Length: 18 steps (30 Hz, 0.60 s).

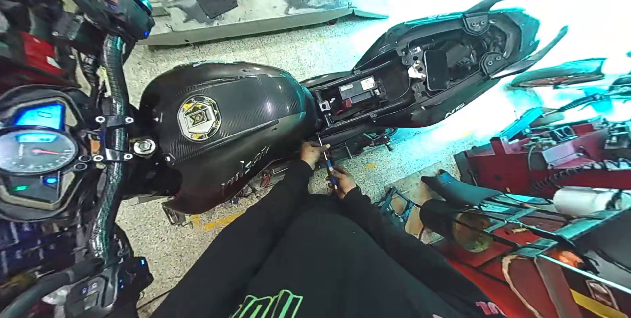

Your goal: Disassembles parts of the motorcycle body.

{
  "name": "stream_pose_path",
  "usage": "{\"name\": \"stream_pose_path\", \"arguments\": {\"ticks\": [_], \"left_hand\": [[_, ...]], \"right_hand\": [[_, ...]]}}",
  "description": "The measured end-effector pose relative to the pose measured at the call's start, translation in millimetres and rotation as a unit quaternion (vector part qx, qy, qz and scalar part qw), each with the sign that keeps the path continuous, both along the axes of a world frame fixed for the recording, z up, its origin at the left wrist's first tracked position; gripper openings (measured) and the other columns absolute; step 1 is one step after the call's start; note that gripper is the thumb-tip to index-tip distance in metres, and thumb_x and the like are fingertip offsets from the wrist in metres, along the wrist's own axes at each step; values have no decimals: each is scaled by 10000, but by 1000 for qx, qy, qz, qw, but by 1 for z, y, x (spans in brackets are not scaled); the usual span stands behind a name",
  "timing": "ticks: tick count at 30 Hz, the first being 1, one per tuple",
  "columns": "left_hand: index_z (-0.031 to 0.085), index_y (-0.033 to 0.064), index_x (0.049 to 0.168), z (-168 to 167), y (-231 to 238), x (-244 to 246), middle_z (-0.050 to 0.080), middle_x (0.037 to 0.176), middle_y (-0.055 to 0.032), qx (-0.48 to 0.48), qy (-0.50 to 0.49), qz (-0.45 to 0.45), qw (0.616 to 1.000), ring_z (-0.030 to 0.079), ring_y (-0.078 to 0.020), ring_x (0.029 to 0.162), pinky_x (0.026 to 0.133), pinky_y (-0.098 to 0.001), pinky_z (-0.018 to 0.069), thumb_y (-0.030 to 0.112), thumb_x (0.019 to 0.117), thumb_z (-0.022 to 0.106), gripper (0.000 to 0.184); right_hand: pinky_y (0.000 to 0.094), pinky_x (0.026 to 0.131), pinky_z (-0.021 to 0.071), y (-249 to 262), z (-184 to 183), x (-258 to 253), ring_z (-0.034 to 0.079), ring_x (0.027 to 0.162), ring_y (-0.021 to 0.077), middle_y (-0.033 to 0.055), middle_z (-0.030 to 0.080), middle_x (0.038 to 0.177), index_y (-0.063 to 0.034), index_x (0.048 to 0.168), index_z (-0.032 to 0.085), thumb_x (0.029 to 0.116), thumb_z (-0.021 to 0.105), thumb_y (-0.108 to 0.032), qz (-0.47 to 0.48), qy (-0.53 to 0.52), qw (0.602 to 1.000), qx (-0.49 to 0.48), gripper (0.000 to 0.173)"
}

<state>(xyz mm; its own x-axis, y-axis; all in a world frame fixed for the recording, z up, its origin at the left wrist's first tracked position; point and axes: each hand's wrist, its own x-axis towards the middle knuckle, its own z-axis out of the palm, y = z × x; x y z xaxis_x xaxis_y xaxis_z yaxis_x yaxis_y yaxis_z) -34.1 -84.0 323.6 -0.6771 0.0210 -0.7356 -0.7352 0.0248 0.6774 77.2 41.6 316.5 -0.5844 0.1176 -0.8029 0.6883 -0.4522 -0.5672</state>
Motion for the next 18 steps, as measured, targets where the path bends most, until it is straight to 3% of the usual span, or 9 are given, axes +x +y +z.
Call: {"name": "stream_pose_path", "arguments": {"ticks": [2, 4, 6, 8, 11, 12, 14, 16, 18], "left_hand": [[579, -52, 1289, 0, -3, 1, 750, 1045, -175, 46, -22, -30, 998, 763, -251, 854, 763, -392, 648, 219, 988, 707, 424], [552, -34, 1326, 5, -8, -1, 752, 1097, -164, 105, -53, -61, 991, 762, -254, 898, 777, -384, 636, 96, 1045, 549, 310], [567, -46, 1281, 9, -8, -4, 756, 1037, -166, 95, -59, -57, 992, 764, -250, 844, 737, -370, 641, 44, 1022, 572, 275], [589, -62, 1221, 10, -3, -4, 750, 960, -167, 41, -41, -39, 998, 758, -236, 767, 692, -361, 648, 54, 947, 702, 319], [634, -70, 1170, 1, -2, 0, 728, 980, -189, -20, -2, -37, 999, 740, -243, 781, 734, -392, 644, 166, 836, 864, 470], [641, -70, 1178, -3, -2, 0, 727, 1008, -197, -17, 4, -40, 999, 739, -254, 818, 765, -411, 640, 212, 847, 860, 488], [600, -52, 1271, -4, -2, 0, 745, 1071, -179, 39, -15, -54, 998, 760, -249, 886, 792, -400, 644, 263, 973, 729, 452], [553, -41, 1325, 3, -4, -2, 746, 1098, -161, 112, -51, -65, 990, 756, -241, 919, 800, -374, 630, 128, 1049, 563, 323], [582, -43, 1274, 8, -4, -6, 758, 1034, -153, 108, -57, -68, 990, 761, -230, 859, 753, -357, 633, 54, 1030, 558, 264]], "right_hand": [[303, 502, 512, -2, -4, 1, 636, 652, 195, 152, 679, 948, -18, 1328, 555, 1000, 663, -167, -12, -18, 1000, 12, 376], [294, 481, 507, -1, -7, 0, 633, 625, 186, 137, 679, 908, -29, 1302, 565, 1050, 583, -222, -11, -25, 999, -23, 318], [293, 477, 496, -1, -6, 0, 643, 638, 192, 144, 700, 944, -41, 1281, 562, 1101, 453, -281, -7, -28, 998, -59, 319], [284, 477, 482, -1, -4, 2, 646, 643, 186, 147, 719, 1002, -57, 1288, 560, 1115, 397, -323, -5, -22, 998, -65, 357], [298, 551, 519, -1, -2, 8, 632, 712, 177, 134, 670, 1091, -59, 1390, 500, 1061, 568, -247, 15, 6, 1000, -22, 385], [306, 558, 527, -2, -2, 8, 632, 713, 180, 138, 664, 1059, -39, 1381, 505, 1019, 642, -189, 12, 4, 1000, 8, 415], [301, 535, 520, -1, -3, 5, 632, 676, 182, 142, 671, 979, -16, 1329, 549, 1001, 668, -171, -3, -16, 999, 39, 381], [299, 508, 509, 0, -6, 4, 632, 646, 185, 135, 684, 920, -21, 1290, 570, 1072, 544, -252, -17, -30, 999, 17, 318], [307, 495, 503, 0, -3, 0, 635, 629, 191, 126, 693, 886, -41, 1261, 571, 1111, 404, -372, -20, -40, 999, -10, 400]]}}
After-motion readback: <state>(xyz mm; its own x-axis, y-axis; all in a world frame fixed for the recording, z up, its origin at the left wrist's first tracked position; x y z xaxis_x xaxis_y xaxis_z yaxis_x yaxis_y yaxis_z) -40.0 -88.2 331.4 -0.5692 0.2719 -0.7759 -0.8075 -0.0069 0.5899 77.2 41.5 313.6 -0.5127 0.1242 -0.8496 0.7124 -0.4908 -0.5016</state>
